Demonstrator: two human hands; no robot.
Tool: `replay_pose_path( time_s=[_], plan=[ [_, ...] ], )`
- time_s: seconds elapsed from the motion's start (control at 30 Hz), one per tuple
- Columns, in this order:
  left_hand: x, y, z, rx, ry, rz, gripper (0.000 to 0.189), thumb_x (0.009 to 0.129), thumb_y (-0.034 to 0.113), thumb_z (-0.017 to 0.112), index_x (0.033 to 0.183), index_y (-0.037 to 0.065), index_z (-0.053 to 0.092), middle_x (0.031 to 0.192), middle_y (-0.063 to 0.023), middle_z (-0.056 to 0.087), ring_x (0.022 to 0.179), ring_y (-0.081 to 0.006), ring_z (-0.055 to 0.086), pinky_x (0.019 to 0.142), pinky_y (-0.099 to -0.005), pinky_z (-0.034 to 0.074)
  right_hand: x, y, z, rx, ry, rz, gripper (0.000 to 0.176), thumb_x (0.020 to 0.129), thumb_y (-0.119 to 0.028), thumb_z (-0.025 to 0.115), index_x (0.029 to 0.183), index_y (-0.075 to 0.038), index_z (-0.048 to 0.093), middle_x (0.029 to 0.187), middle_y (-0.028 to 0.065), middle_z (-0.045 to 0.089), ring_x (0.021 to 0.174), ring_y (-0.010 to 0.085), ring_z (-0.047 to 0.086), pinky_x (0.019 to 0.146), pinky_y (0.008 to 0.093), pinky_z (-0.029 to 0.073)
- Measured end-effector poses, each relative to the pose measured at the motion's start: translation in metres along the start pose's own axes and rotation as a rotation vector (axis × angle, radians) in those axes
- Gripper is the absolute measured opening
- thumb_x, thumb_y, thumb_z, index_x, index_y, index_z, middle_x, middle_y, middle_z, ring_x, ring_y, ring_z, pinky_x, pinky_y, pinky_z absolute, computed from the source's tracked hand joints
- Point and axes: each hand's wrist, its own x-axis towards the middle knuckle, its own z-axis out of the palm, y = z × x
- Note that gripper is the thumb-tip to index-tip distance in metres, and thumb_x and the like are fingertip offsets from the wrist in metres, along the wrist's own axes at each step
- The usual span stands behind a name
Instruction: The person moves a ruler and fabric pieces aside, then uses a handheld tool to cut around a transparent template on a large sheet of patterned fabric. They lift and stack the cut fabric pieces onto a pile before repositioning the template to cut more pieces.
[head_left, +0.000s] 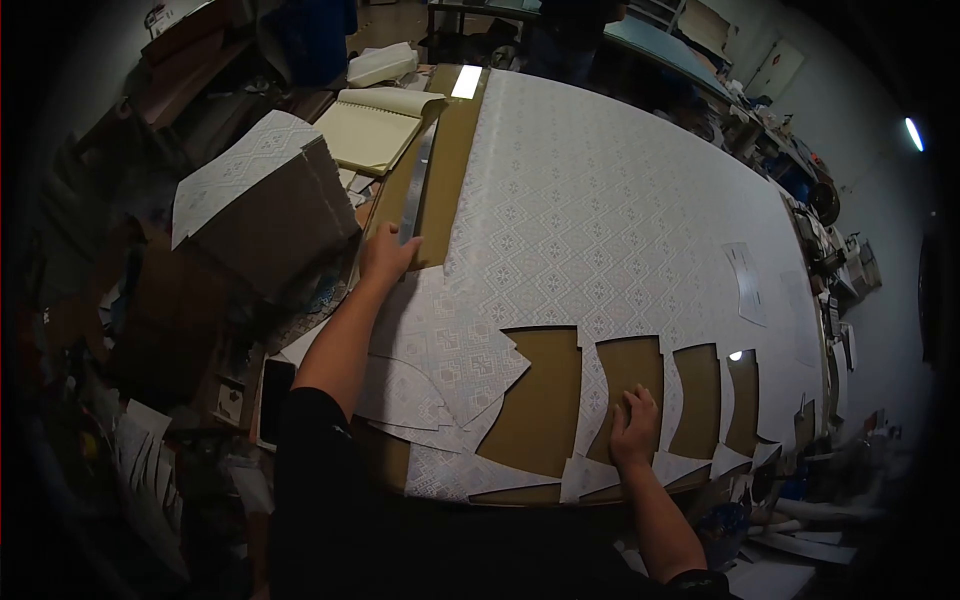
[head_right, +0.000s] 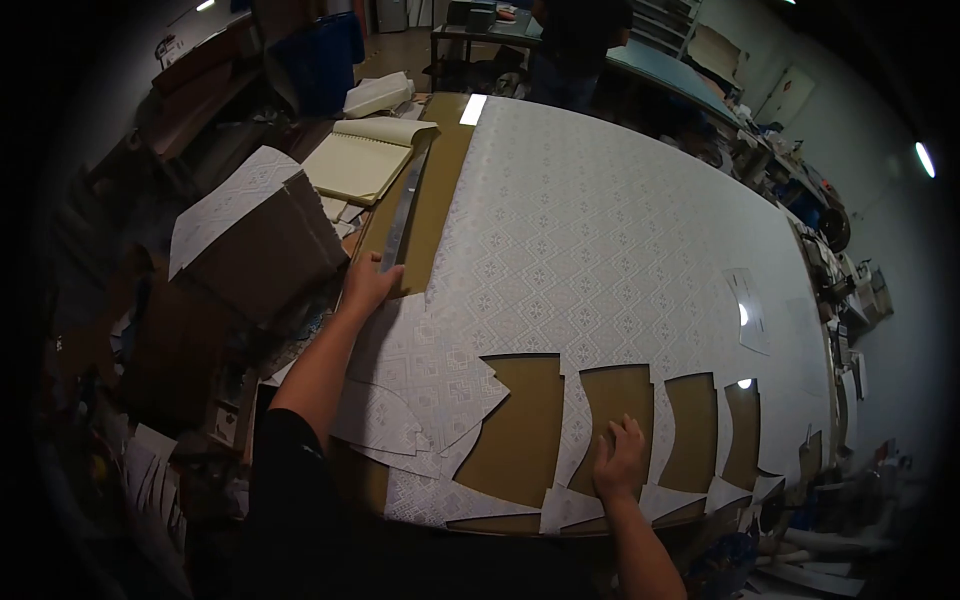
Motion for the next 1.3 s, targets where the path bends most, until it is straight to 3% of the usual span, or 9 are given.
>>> replay_pose_path(
  time_s=[0.2,0.4,0.53,0.67,0.93,1.03,1.1,1.23,1.3],
  plan=[
    [0.043,0.012,0.0,0.211,-0.118,-0.11,0.05,0.088,0.042,0.078,0.121,0.006,0.067,0.121,-0.0198,0.071,0.112,-0.0399,0.067,0.09,-0.0483,0.056,0.001,0.0,0.0,0.002,0.018,-0.002,0.037,0.093,-0.012,0.069,0.128,-0.002,0.06,0.144,0.0225,0.053,0.135,0.0446,0.047,0.114,0.0521,0.039],
    [0.058,-0.01,0.02,0.389,0.036,0.017,0.04,0.091,0.036,0.077,0.12,0.01,0.066,0.122,-0.0165,0.065,0.11,-0.0387,0.067,0.086,-0.0517,0.056,0.003,-0.005,-0.004,-0.017,0.022,-0.008,0.035,0.091,-0.009,0.07,0.125,-0.002,0.061,0.142,0.0222,0.056,0.133,0.0428,0.051,0.112,0.0497,0.041],
    [0.02,0.041,0.031,0.209,0.069,0.204,0.035,0.092,0.031,0.075,0.116,0.007,0.068,0.12,-0.0162,0.065,0.104,-0.0372,0.069,0.084,-0.0489,0.057,0.003,-0.002,-0.002,0.008,0.016,-0.003,0.037,0.091,-0.009,0.07,0.126,-0.002,0.061,0.143,0.0227,0.054,0.135,0.0437,0.049,0.113,0.0511,0.04],
    [-0.063,0.106,0.055,-0.203,-0.354,0.501,0.035,0.09,0.029,0.077,0.115,0.007,0.07,0.103,-0.0123,0.074,0.09,-0.0309,0.071,0.081,-0.0438,0.056,0.004,-0.001,-0.002,0.033,0.006,0.008,0.038,0.091,-0.01,0.07,0.126,-0.001,0.06,0.144,0.0231,0.053,0.136,0.0453,0.047,0.114,0.0529,0.039],
    [-0.299,0.21,0.021,-0.363,-1.471,0.446,0.034,0.092,0.023,0.08,0.119,0.004,0.073,0.101,-0.0133,0.077,0.085,-0.0205,0.073,0.077,-0.0345,0.058,-0.007,0.004,-0.005,0.219,0.271,-0.02,0.038,0.09,-0.016,0.072,0.124,-0.003,0.061,0.141,0.0232,0.054,0.13,0.0439,0.053,0.11,0.0497,0.045],
    [-0.38,0.221,0.015,-0.304,-1.544,0.582,0.035,0.094,0.026,0.078,0.12,0.003,0.073,0.103,-0.0144,0.077,0.089,-0.0236,0.073,0.082,-0.0357,0.057,-0.039,-0.008,-0.063,0.291,0.331,-0.062,0.037,0.09,-0.012,0.072,0.125,-0.004,0.061,0.141,0.0223,0.054,0.129,0.0422,0.055,0.108,0.0469,0.047],
    [-0.432,0.214,0.035,-0.309,-1.616,0.448,0.038,0.096,0.032,0.074,0.123,0.004,0.072,0.11,-0.0169,0.076,0.1,-0.029,0.073,0.089,-0.0383,0.056,-0.082,0.0,-0.084,0.364,0.345,-0.087,0.037,0.09,-0.01,0.072,0.125,-0.005,0.062,0.141,0.0217,0.055,0.129,0.041,0.056,0.106,0.0446,0.049],
    [-0.516,0.189,0.087,-0.097,-1.511,0.418,0.045,0.097,0.038,0.072,0.127,0.003,0.07,0.12,-0.0192,0.074,0.11,-0.0339,0.071,0.095,-0.0403,0.054,-0.209,0.068,-0.112,0.471,0.191,0.057,0.029,0.092,-0.01,0.071,0.12,-0.005,0.064,0.139,0.0176,0.059,0.118,0.035,0.065,0.094,0.0415,0.057],
    [-0.55,0.153,0.131,0.03,-1.432,0.347,0.058,0.096,0.049,0.07,0.132,0.004,0.068,0.128,-0.0225,0.07,0.119,-0.0363,0.068,0.1,-0.0426,0.053,-0.299,0.124,-0.09,0.471,-0.148,0.38,0.033,0.094,-0.017,0.07,0.126,-0.008,0.064,0.134,0.0167,0.063,0.12,0.0366,0.063,0.098,0.0431,0.055]
  ],
)
